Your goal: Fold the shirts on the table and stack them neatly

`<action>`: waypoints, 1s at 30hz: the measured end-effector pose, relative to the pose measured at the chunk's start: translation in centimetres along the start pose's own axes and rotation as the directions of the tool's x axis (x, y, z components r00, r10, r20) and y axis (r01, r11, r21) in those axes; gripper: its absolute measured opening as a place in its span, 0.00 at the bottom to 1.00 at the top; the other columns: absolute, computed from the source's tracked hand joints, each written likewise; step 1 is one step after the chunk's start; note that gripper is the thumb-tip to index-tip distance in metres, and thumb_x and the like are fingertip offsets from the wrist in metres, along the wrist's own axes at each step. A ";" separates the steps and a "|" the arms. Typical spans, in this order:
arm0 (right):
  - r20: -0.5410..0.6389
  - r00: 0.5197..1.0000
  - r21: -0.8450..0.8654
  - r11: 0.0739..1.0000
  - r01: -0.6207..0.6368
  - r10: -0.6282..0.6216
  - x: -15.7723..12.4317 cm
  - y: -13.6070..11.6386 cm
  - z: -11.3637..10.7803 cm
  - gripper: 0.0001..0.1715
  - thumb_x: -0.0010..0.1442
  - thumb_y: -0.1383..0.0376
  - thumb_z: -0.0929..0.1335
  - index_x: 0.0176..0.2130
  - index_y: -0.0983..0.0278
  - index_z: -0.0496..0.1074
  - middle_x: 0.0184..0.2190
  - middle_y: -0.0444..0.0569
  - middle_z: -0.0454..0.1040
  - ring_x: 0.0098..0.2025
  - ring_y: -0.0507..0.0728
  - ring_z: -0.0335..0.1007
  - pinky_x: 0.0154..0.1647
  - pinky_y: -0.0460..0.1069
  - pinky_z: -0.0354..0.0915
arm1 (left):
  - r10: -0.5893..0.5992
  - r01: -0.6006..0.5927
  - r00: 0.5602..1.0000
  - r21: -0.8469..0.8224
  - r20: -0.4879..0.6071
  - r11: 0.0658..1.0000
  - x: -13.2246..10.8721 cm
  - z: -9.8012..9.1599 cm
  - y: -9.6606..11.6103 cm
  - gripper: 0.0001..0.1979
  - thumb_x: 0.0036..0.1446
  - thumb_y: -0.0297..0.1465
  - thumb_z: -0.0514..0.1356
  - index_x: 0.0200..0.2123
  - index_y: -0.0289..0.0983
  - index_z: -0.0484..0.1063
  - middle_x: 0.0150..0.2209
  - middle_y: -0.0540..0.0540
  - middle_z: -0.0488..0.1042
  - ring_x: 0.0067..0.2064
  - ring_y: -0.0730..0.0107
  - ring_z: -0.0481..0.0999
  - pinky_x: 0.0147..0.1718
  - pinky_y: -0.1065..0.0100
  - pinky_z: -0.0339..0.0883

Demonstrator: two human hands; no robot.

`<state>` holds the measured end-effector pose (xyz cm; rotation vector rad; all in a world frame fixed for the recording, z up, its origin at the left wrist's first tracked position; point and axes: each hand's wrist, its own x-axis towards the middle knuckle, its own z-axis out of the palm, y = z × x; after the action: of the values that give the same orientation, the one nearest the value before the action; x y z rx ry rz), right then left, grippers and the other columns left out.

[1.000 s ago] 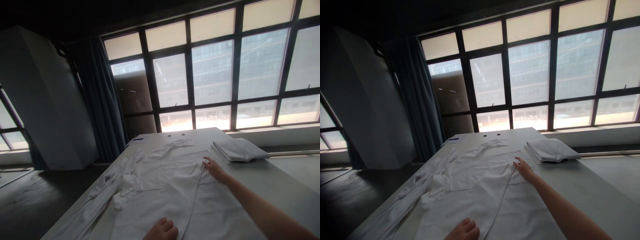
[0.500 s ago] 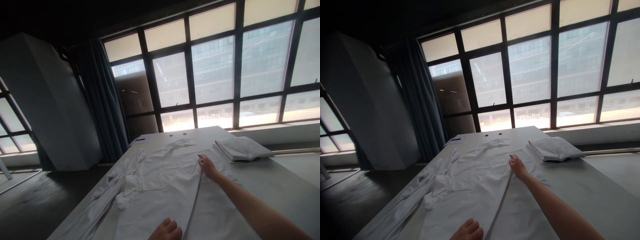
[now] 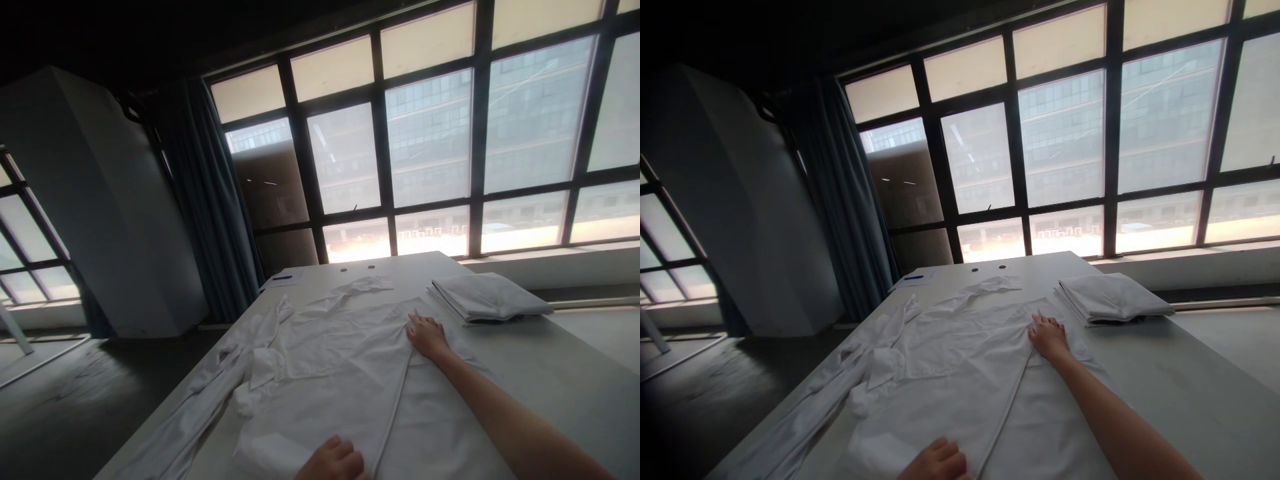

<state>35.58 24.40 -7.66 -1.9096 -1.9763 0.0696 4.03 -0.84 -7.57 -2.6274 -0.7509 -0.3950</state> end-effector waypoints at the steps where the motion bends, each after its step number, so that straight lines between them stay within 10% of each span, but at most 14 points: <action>1: -0.001 1.000 -0.008 1.000 -0.002 0.002 -0.1 -0.1 -0.1 0.31 0.64 0.58 0.63 0.63 0.63 0.65 0.57 0.59 0.73 0.60 0.66 0.63 0.58 0.58 0.54 | -0.078 0.080 0.996 -0.051 0.032 0.996 -0.1 -1.7 -0.6 0.12 0.67 0.40 0.60 0.32 0.42 0.69 0.27 0.51 0.71 0.29 0.69 0.69 0.31 0.67 0.59; 3: -0.010 1.000 -0.018 1.000 -0.014 0.014 -0.5 -0.3 -0.5 0.30 0.64 0.58 0.62 0.63 0.64 0.65 0.57 0.59 0.72 0.60 0.66 0.63 0.58 0.58 0.54 | -0.329 0.343 0.935 -0.097 0.135 0.934 -0.8 -5.3 -2.4 0.08 0.67 0.39 0.58 0.37 0.43 0.71 0.34 0.47 0.75 0.35 0.65 0.73 0.36 0.66 0.62; 6: -0.041 0.998 -0.025 0.998 -0.051 0.050 -1.3 -0.5 -1.7 0.28 0.66 0.59 0.60 0.62 0.66 0.65 0.58 0.61 0.70 0.59 0.67 0.63 0.57 0.58 0.56 | -0.709 0.743 0.643 -0.013 0.290 0.669 -3.5 -9.6 -5.8 0.09 0.67 0.37 0.54 0.44 0.42 0.72 0.43 0.43 0.77 0.44 0.60 0.76 0.42 0.64 0.63; 8: -0.058 0.996 -0.028 0.998 -0.064 0.062 -1.9 -0.7 -2.7 0.27 0.67 0.60 0.60 0.61 0.66 0.65 0.58 0.64 0.68 0.58 0.68 0.63 0.55 0.59 0.57 | -0.820 0.866 0.456 0.042 0.345 0.499 -6.2 -10.8 -8.0 0.13 0.66 0.39 0.53 0.44 0.39 0.72 0.46 0.41 0.76 0.44 0.59 0.77 0.41 0.64 0.63; 10: -0.050 0.998 -0.030 0.999 -0.035 0.034 -2.5 -1.2 -3.9 0.23 0.66 0.61 0.61 0.58 0.67 0.67 0.56 0.65 0.67 0.57 0.68 0.64 0.55 0.58 0.57 | -0.814 0.905 0.378 0.007 0.440 0.425 -8.8 -10.9 -9.6 0.16 0.66 0.43 0.50 0.37 0.39 0.72 0.39 0.44 0.77 0.40 0.61 0.77 0.38 0.66 0.62; 16: 0.226 0.923 0.072 0.950 0.303 -0.311 -5.4 -5.3 -6.8 0.11 0.61 0.61 0.68 0.42 0.63 0.74 0.37 0.51 0.76 0.38 0.57 0.72 0.38 0.49 0.61 | -0.759 0.947 0.289 -0.058 0.583 0.316 -12.9 -10.0 -10.8 0.26 0.61 0.54 0.50 0.30 0.38 0.70 0.32 0.48 0.76 0.36 0.61 0.74 0.33 0.67 0.58; 19: 0.375 0.771 0.182 0.857 0.482 -0.514 -10.1 -9.0 -7.4 0.19 0.45 0.56 0.77 0.37 0.58 0.75 0.31 0.42 0.76 0.31 0.55 0.71 0.29 0.46 0.58 | -0.724 0.948 0.306 -0.126 0.619 0.293 -12.8 -10.7 -10.6 0.26 0.58 0.56 0.53 0.31 0.38 0.70 0.34 0.49 0.74 0.38 0.60 0.73 0.34 0.67 0.60; 21: 0.453 0.569 0.238 0.708 0.665 -0.686 -14.1 -11.6 -7.4 0.28 0.38 0.53 0.79 0.39 0.58 0.75 0.29 0.41 0.76 0.27 0.56 0.70 0.23 0.46 0.55 | -0.701 0.953 0.300 -0.172 0.646 0.249 -12.6 -11.3 -10.4 0.26 0.55 0.57 0.56 0.32 0.38 0.69 0.32 0.50 0.72 0.36 0.62 0.72 0.31 0.68 0.60; 23: 0.362 0.395 0.196 0.484 0.853 -0.844 -17.7 -13.8 -7.2 0.26 0.45 0.53 0.77 0.41 0.62 0.74 0.31 0.46 0.76 0.27 0.57 0.70 0.23 0.48 0.55 | -0.664 0.969 0.247 -0.197 0.705 0.151 -12.5 -11.8 -10.2 0.27 0.51 0.59 0.57 0.33 0.39 0.66 0.27 0.52 0.69 0.29 0.64 0.71 0.26 0.69 0.59; 26: 0.174 0.302 0.044 0.314 0.948 -0.937 -20.7 -16.0 -6.8 0.13 0.57 0.58 0.72 0.39 0.64 0.72 0.31 0.49 0.76 0.27 0.57 0.70 0.23 0.50 0.55 | -0.599 0.974 0.179 -0.225 0.781 -0.003 -12.7 -12.0 -9.9 0.29 0.48 0.60 0.58 0.34 0.40 0.63 0.22 0.54 0.66 0.23 0.65 0.70 0.21 0.70 0.58; 30: 0.001 0.214 -0.021 0.214 0.977 -0.977 -21.0 -17.3 -6.0 0.10 0.63 0.59 0.70 0.33 0.61 0.68 0.28 0.44 0.72 0.26 0.54 0.65 0.25 0.50 0.54 | -0.599 0.942 0.267 -0.337 0.755 -0.005 -13.4 -12.0 -10.5 0.28 0.49 0.59 0.60 0.33 0.39 0.65 0.27 0.51 0.70 0.30 0.63 0.74 0.29 0.68 0.66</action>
<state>20.87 1.40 -1.96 -0.2587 -2.7776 -0.3220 -14.66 -3.68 1.20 -2.5401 -2.9961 -0.5411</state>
